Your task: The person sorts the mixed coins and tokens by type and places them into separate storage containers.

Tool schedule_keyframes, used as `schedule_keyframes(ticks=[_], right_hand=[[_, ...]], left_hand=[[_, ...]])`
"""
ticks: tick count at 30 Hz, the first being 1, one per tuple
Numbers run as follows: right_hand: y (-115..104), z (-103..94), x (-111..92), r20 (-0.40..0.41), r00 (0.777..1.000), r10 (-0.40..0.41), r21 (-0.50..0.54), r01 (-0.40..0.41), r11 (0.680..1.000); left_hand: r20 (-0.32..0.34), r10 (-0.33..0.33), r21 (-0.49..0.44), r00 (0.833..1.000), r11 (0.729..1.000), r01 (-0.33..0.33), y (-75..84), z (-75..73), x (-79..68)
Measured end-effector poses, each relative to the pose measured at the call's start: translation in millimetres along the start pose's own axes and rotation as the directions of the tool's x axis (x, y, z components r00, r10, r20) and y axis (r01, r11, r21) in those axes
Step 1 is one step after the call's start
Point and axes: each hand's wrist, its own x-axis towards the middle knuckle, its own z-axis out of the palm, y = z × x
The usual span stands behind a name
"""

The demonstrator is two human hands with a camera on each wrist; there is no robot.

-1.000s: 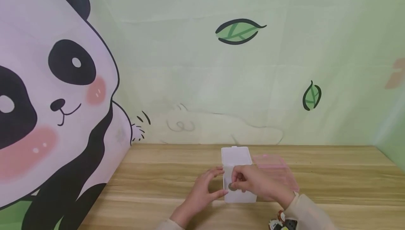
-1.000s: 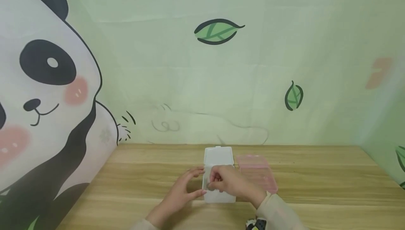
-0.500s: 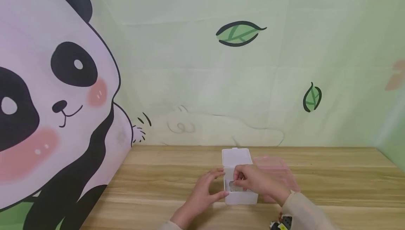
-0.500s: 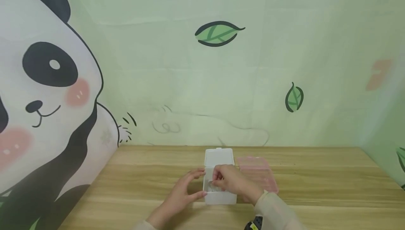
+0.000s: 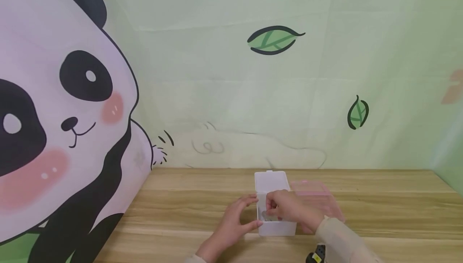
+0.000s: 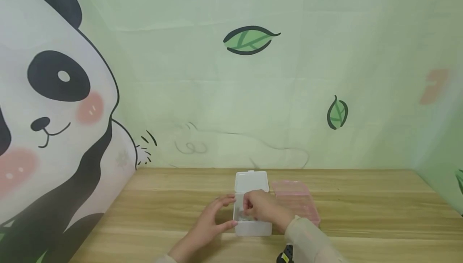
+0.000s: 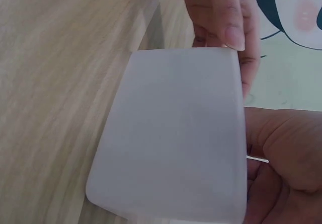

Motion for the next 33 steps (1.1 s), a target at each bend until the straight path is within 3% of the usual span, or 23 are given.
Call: schedule_keyframes(ticks=[5,17,24,33], right_hand=[[0.3,5.0,3.3,0.006,0.999,0.035,-0.089,-0.035,0.995],[-3.6,10.1,5.4,-0.023,0.997,0.068,-0.3,-0.071,0.951],[-0.7,10.5,6.0,-0.049,0.998,0.028,-0.328,-0.042,0.944],[-1.2,13.6,8.5,-0.055,0.997,0.056,-0.354,-0.072,0.933]], left_hand=[[-0.011,0.012,0.018,1.0,1.0,-0.012,-1.2,2.1,0.5],[-0.025,0.036,0.03,0.999,0.999,-0.035,-2.8,3.7,1.3],[-0.015,0.014,0.018,1.0,1.0,-0.014,-2.0,2.6,1.7],[-0.013,0.008,0.018,1.0,1.0,-0.007,-1.1,1.1,0.9]])
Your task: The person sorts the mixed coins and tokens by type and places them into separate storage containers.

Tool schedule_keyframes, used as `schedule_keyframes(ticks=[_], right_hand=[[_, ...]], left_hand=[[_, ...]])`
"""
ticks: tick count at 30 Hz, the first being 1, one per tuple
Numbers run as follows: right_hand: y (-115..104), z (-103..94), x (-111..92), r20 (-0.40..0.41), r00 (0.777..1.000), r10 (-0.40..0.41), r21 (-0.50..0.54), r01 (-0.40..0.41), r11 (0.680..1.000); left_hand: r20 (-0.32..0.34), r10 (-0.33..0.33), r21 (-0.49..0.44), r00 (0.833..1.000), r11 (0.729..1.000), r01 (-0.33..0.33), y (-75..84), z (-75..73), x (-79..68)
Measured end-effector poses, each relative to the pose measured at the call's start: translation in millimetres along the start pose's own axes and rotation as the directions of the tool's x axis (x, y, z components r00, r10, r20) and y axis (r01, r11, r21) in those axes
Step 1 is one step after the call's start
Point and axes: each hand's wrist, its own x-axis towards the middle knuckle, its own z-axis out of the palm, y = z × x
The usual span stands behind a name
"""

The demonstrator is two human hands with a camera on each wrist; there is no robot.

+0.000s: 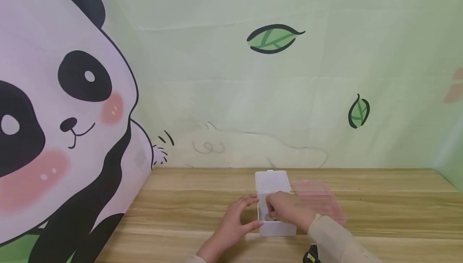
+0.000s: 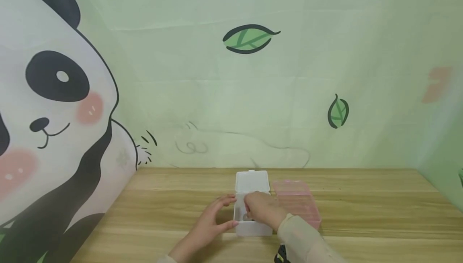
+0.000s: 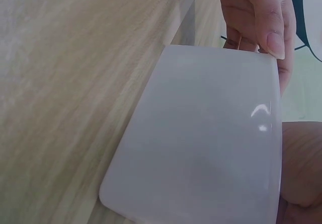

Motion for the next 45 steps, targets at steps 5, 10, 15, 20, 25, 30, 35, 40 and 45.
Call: schedule_keyframes(ticks=[5,10,15,20,25,30,35,40,45], right_hand=[[1.2,-3.1,-2.3,-0.012,1.0,-0.005,0.001,0.005,1.0],[1.7,-6.4,-4.2,-0.016,1.0,0.005,0.003,-0.005,1.0],[1.9,-9.4,-6.0,-0.02,1.0,0.006,-0.003,-0.006,1.0],[1.8,-12.7,-7.7,-0.024,0.999,0.023,-0.009,-0.024,1.0],[1.4,-14.9,-9.6,-0.023,0.999,0.046,-0.005,-0.046,0.999],[0.1,-17.2,-11.1,-0.034,0.998,0.051,-0.003,-0.051,0.999],[-1.3,-20.2,-15.4,-0.074,0.997,0.029,0.02,-0.027,0.999],[1.4,-18.6,-21.5,-0.115,0.993,-0.033,0.099,0.045,0.994],[5.5,-13.1,-29.4,-0.141,0.985,-0.099,0.126,0.117,0.985]], left_hand=[[-0.004,0.012,-0.003,1.0,1.0,-0.012,2.4,0.7,1.7],[-0.006,0.017,-0.009,1.0,1.0,-0.017,3.8,1.4,3.9],[-0.006,0.022,-0.009,1.0,1.0,-0.022,5.4,1.1,5.6],[-0.012,0.03,-0.007,0.999,1.0,-0.03,7.4,0.8,7.3],[-0.014,0.04,-0.011,0.999,0.999,-0.04,8.3,1.6,9.2],[-0.014,0.041,-0.028,0.999,0.999,-0.041,8.9,1.3,10.1],[-0.004,0.026,-0.028,1.0,0.999,-0.026,8.3,0.3,9.5],[0.005,0.022,0.004,1.0,1.0,-0.022,5.5,-0.6,5.8],[0.009,0.019,0.031,1.0,0.999,-0.019,1.8,-1.2,-1.9]])
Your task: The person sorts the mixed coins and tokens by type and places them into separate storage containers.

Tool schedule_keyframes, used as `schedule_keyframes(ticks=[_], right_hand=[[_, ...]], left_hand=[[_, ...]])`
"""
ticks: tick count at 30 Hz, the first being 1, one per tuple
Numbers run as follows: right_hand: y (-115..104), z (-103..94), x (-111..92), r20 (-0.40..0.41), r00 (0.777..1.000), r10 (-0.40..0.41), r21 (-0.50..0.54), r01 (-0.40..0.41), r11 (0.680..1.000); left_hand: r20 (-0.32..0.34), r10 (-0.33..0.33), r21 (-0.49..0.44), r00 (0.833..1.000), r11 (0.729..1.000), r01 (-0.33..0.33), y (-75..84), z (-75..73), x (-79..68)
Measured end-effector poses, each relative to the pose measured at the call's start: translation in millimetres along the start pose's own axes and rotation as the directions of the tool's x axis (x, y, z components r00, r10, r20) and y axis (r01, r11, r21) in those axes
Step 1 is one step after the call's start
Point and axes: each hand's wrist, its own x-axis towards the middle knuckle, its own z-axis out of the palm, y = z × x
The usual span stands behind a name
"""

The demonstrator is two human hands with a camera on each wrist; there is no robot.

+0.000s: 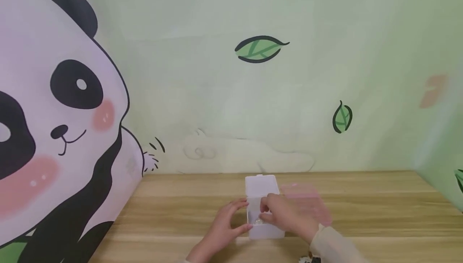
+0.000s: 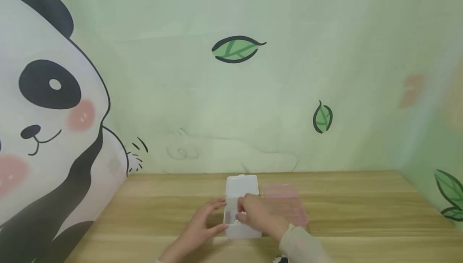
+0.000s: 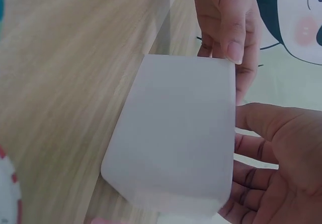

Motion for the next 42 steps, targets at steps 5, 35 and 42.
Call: schedule_keyframes(ticks=[5,35,42], right_hand=[[2.1,0.6,-3.3,-0.082,0.993,-0.085,-0.084,0.078,0.993],[21.9,-27.2,-37.7,-0.303,0.951,-0.06,-0.21,-0.006,0.978],[32.0,-28.5,-49.8,-0.319,0.945,-0.073,-0.225,-0.001,0.974]], left_hand=[[-0.021,0.023,0.046,1.0,0.999,-0.022,-3.9,-3.9,-1.0],[-0.066,0.578,0.393,0.814,0.765,-0.511,46.9,2.0,8.4],[-0.013,0.669,0.39,0.743,0.688,-0.612,51.3,12.3,6.2]])
